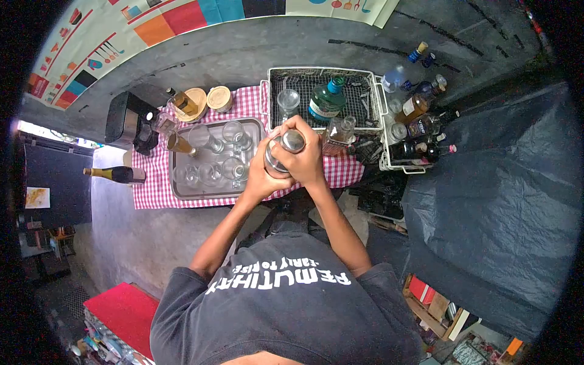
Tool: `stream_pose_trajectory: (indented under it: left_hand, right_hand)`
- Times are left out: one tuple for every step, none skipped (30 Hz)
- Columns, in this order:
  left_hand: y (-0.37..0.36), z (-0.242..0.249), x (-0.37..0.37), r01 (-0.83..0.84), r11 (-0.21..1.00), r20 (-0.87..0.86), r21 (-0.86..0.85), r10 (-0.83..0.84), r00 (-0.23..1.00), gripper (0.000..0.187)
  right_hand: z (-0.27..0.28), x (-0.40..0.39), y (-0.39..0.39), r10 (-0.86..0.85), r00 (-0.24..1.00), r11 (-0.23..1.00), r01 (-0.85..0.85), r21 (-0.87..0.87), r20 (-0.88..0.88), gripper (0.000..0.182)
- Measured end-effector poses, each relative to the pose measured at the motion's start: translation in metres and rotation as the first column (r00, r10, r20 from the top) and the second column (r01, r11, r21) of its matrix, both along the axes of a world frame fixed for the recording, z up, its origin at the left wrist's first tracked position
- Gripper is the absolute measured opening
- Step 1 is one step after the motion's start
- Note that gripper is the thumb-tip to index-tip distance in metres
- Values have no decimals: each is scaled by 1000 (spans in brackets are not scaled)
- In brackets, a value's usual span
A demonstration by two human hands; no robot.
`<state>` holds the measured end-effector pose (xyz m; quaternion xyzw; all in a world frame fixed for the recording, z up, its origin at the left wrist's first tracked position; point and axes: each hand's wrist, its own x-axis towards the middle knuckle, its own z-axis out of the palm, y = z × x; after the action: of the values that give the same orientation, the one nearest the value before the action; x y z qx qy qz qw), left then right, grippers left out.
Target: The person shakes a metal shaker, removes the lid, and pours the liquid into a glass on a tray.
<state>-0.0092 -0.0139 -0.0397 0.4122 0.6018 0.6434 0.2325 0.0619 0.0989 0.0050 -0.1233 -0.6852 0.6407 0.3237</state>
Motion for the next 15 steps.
stream_pose_trajectory:
  left_hand:
    - [0,1,0,9,1000,13,13,-9,1000,98]
    - [0,0,0,9,1000,13,14,-9,1000,98]
    - [0,-2,0,7,1000,-34,15,-7,999,98]
    - [0,-3,-1,6,1000,-82,16,-5,997,98]
    - [0,-4,0,7,1000,-82,16,-5,997,98]
    - [0,-5,1,4,1000,-62,10,-4,998,97]
    - [0,-5,2,3,1000,-41,3,-3,999,96]
    - [1,-4,3,6,1000,-40,4,-6,999,96]
    - [2,-1,4,-10,1000,-45,13,10,999,95]
    - [2,0,5,-26,999,-48,21,27,998,95]
    - [3,0,5,-24,999,-48,22,25,999,95]
    - [4,-2,5,-32,998,-60,57,35,998,96]
    - [5,-2,5,-40,995,-71,92,46,996,97]
    - [7,-2,5,-40,995,-73,93,47,996,97]
    - [7,-2,5,-44,995,-81,93,52,995,98]
  right_hand:
    - [0,2,1,1,1000,1000,-1,1,1,20]
    - [1,4,2,-3,999,1000,2,24,38,19]
    - [1,5,2,-8,997,999,5,46,74,19]
    - [1,4,1,-8,997,999,5,46,74,19]
    - [0,1,-1,-43,999,998,42,41,20,19]
    - [-1,-1,-2,-80,996,996,81,32,-34,20]
    - [-3,0,-3,-83,996,996,84,30,-32,20]
    - [-5,0,-2,-97,995,994,99,53,-31,20]
    - [-6,0,-2,-109,994,991,111,74,-28,20]
    - [-7,1,-1,-118,993,989,119,84,-16,19]
    - [-6,2,-2,-120,993,989,121,85,-16,19]
    - [-4,3,-6,-121,992,990,122,77,-15,19]
    - [-1,4,-8,-123,992,990,123,70,-14,20]
    - [2,4,-10,-122,992,990,123,70,-16,20]
    - [5,4,-12,-156,988,985,156,74,-5,19]
